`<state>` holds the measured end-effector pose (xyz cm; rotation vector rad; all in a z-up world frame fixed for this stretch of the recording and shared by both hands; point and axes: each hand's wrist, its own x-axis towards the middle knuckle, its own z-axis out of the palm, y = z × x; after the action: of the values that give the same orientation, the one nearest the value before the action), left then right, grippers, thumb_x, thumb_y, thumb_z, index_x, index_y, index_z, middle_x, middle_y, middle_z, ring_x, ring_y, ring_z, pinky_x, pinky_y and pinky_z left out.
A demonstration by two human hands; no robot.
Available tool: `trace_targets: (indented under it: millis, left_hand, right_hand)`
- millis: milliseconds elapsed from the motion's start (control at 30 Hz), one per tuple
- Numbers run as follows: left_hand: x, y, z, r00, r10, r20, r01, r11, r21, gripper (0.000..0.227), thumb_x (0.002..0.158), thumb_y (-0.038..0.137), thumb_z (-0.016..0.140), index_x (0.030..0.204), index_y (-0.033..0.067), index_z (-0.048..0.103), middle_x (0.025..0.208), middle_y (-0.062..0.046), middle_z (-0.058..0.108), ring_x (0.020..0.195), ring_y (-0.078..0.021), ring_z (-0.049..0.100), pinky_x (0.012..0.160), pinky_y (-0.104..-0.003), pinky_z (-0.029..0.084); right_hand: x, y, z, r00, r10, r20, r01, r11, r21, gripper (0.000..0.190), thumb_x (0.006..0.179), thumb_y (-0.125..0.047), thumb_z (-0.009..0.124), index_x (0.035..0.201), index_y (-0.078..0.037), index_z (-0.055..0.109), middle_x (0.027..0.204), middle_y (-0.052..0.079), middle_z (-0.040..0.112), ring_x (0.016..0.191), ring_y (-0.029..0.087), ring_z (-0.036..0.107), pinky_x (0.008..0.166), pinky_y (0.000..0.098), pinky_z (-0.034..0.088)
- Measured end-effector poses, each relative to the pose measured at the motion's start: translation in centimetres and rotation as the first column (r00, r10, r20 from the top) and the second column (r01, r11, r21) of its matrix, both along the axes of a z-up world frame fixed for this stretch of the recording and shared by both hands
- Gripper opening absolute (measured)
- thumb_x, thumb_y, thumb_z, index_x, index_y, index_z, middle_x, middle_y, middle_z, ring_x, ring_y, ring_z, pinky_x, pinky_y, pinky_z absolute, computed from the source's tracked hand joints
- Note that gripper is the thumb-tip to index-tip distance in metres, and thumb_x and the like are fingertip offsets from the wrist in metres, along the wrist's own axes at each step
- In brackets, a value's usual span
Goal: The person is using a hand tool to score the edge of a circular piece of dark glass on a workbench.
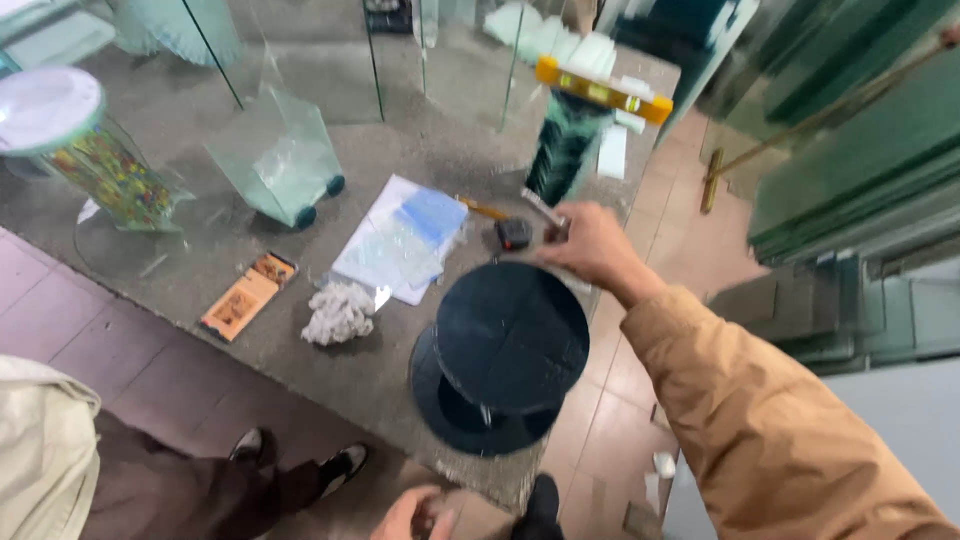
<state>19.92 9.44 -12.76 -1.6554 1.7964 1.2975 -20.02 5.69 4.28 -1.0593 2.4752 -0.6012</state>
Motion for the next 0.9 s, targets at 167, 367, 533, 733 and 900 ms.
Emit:
trace_targets:
  millis: [167,367,533,733,900]
  left_hand:
    - [2.7,2.2,-1.3,0.976,0.035,-0.215,-0.059,0.993,-0.106,0.04,0.091,0.047,0.08,0.13,0.035,0.082,0.11,0.013,0.084,0.097,-0.0086,0.075,0.093,-0.027,0.063]
    - [3.7,1.9,-2.2,0.984,-0.044,-0.171,0.028,0.995,-0.097,0.041,0.093,0.045,0.077,0.132,0.0312,0.08,0.109,0.011,0.082,0.1,-0.009,0.075,0.098,-0.03,0.06]
    - [2.1,1.7,-2.6,0.97,-0.229,-0.081,0.222,0.971,-0.094,0.046,0.096,0.049,0.073,0.137,0.0266,0.075,0.117,0.007,0.085,0.111,-0.0109,0.079,0.104,-0.032,0.062]
    - [0.5,3.2,-2.0,0.94,-0.34,0.01,0.34,0.94,-0.036,0.049,0.097,0.053,0.071,0.14,0.0299,0.073,0.116,0.008,0.082,0.107,-0.0121,0.078,0.102,-0.033,0.061]
    - [2.0,3.5,-2.3,0.95,-0.306,0.058,0.306,0.952,0.011,0.049,0.096,0.051,0.073,0.141,0.0318,0.074,0.12,0.008,0.081,0.11,-0.0111,0.079,0.106,-0.033,0.06]
  right_hand:
    - [1.5,7.9,-2.4,0.973,-0.171,0.156,0.209,0.937,-0.278,0.032,0.103,-0.044,0.075,0.117,-0.015,0.07,0.081,0.002,0.063,0.068,0.017,0.057,0.06,0.037,0.046]
    - [13.7,24.0,-13.7,0.922,-0.375,0.095,0.38,0.827,-0.414,0.018,0.114,-0.015,0.052,0.098,-0.006,0.05,0.075,0.013,0.053,0.062,0.028,0.053,0.065,0.0438,0.043]
    - [22.6,26.0,-20.5,0.588,-0.605,0.537,0.597,0.772,0.217,0.024,0.111,-0.037,0.051,0.107,-0.015,0.059,0.074,0.005,0.085,0.07,0.026,0.076,0.083,0.0406,0.057]
    - [23.2,21.5,-23.9,0.815,-0.219,0.536,0.305,0.949,-0.075,0.029,0.112,-0.02,0.05,0.14,-0.017,0.057,0.073,0.026,0.068,0.06,0.05,0.061,0.065,0.0552,0.045]
    - [22.4,18.6,-29.1,0.956,-0.139,0.26,0.182,0.972,-0.15,0.017,0.115,-0.022,0.051,0.131,-0.019,0.049,0.066,0.021,0.063,0.051,0.052,0.053,0.052,0.0595,0.04]
